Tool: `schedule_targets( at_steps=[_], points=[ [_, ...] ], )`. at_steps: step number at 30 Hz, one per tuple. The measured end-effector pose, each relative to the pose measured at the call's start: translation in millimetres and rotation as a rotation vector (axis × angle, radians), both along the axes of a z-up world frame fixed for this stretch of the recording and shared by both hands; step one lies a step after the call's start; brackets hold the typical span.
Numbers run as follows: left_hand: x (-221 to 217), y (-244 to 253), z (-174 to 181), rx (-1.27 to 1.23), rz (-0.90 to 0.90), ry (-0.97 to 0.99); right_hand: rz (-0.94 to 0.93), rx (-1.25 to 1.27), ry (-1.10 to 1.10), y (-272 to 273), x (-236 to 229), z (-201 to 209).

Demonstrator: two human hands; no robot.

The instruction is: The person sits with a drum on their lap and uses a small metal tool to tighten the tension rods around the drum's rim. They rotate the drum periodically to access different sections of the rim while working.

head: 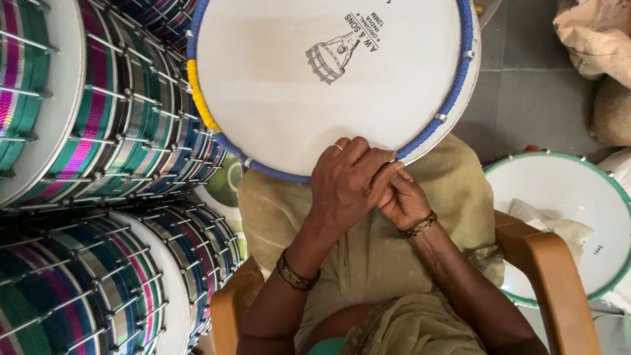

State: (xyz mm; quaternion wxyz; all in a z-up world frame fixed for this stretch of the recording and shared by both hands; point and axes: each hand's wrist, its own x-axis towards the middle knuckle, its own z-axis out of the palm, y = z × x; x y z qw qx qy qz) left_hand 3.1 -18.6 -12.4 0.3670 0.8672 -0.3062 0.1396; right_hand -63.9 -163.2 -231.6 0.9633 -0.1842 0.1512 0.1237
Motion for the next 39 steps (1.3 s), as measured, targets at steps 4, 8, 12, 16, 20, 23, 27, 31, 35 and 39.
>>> schedule_targets(
  at_steps=[4, 8, 12, 16, 20, 23, 27, 31, 35, 39],
  points=[
    [2, -1, -2, 0.011, 0.012, -0.004, -0.016, -0.019, 0.102, 1, 0, -2],
    [0, -2, -4, 0.004, 0.033, -0.005, 0.028, -0.062, 0.028, 1, 4, -9],
    [1, -2, -6, -0.010, 0.035, -0.020, 0.074, -0.112, -0.056, -2, 4, -15],
    [1, 0, -3, 0.003, 0.027, 0.010, 0.054, -0.014, 0.053, -4, 1, -24],
    [1, 1, -3, -0.009, 0.018, -0.006, 0.072, 0.144, 0.069, -5, -1, -44],
    [1, -1, -3, -0.009, 0.032, 0.005, 0.095, 0.028, 0.140, -4, 3, -39],
    [1, -2, -2, -0.003, 0.035, 0.016, 0.023, -0.127, 0.151, -3, 2, -23],
    [1, -2, -1, 0.010, 0.035, 0.014, -0.004, 0.001, 0.029, -5, -5, -30],
    [1, -3, -1, 0.025, 0.039, 0.001, 0.076, -0.036, 0.049, -2, 3, -33],
    [2, -3, -2, 0.020, 0.041, 0.016, 0.117, -0.088, 0.208, -2, 2, -25]
  ],
)
